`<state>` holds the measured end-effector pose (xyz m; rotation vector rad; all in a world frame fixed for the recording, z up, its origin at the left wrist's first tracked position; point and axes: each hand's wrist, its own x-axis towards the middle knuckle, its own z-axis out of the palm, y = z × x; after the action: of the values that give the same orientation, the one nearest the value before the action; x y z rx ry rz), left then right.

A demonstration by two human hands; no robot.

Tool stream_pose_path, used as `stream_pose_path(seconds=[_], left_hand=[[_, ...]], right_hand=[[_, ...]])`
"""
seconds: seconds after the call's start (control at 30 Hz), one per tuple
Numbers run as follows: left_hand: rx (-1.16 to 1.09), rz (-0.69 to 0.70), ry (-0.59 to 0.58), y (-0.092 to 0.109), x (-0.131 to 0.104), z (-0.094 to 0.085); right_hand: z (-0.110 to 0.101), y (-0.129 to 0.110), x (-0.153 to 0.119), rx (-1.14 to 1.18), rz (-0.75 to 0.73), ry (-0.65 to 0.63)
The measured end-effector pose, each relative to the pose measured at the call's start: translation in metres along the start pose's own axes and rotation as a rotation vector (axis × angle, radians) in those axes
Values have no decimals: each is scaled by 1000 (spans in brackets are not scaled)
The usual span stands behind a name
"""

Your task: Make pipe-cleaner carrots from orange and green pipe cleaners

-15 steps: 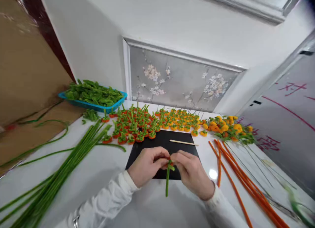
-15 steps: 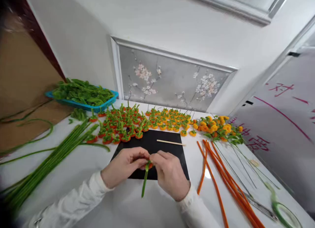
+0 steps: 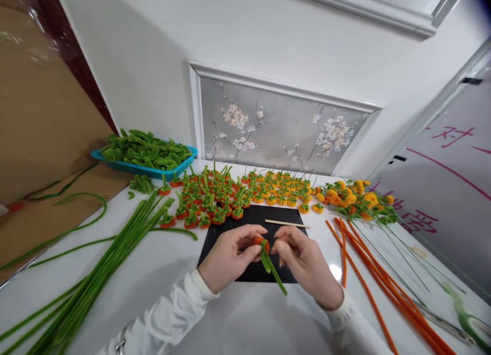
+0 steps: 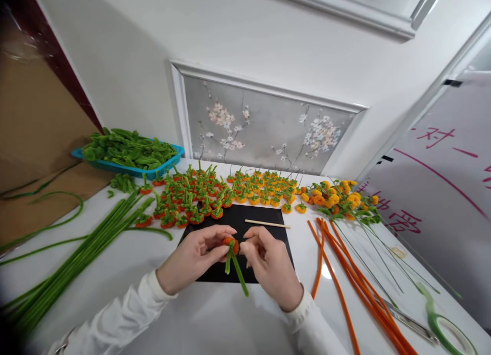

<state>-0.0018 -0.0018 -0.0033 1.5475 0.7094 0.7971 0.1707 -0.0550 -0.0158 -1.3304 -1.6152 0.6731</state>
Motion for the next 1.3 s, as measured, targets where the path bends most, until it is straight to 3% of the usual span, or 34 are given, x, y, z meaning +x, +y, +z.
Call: stream_pose_path(seconds=[0.13, 0.37, 0.7, 0.93, 1.13, 1.3], left_hand=[[30, -1, 38, 1, 0, 0], [-117, -182, -10, 6, 4, -2], [-30, -150, 29, -2, 4, -1], [-39, -91, 100, -8, 5, 2], [13, -45, 114, -7, 2, 5], [-30, -67, 112, -6, 2, 6]], right_hand=[[4, -3, -2, 107, 95, -130], [5, -5, -1, 114, 134, -121], [13, -3, -1, 449, 281, -146], [12, 0, -1, 341, 248, -78], [12, -1, -3, 189, 183, -121], [16, -6, -3, 376, 175, -64]])
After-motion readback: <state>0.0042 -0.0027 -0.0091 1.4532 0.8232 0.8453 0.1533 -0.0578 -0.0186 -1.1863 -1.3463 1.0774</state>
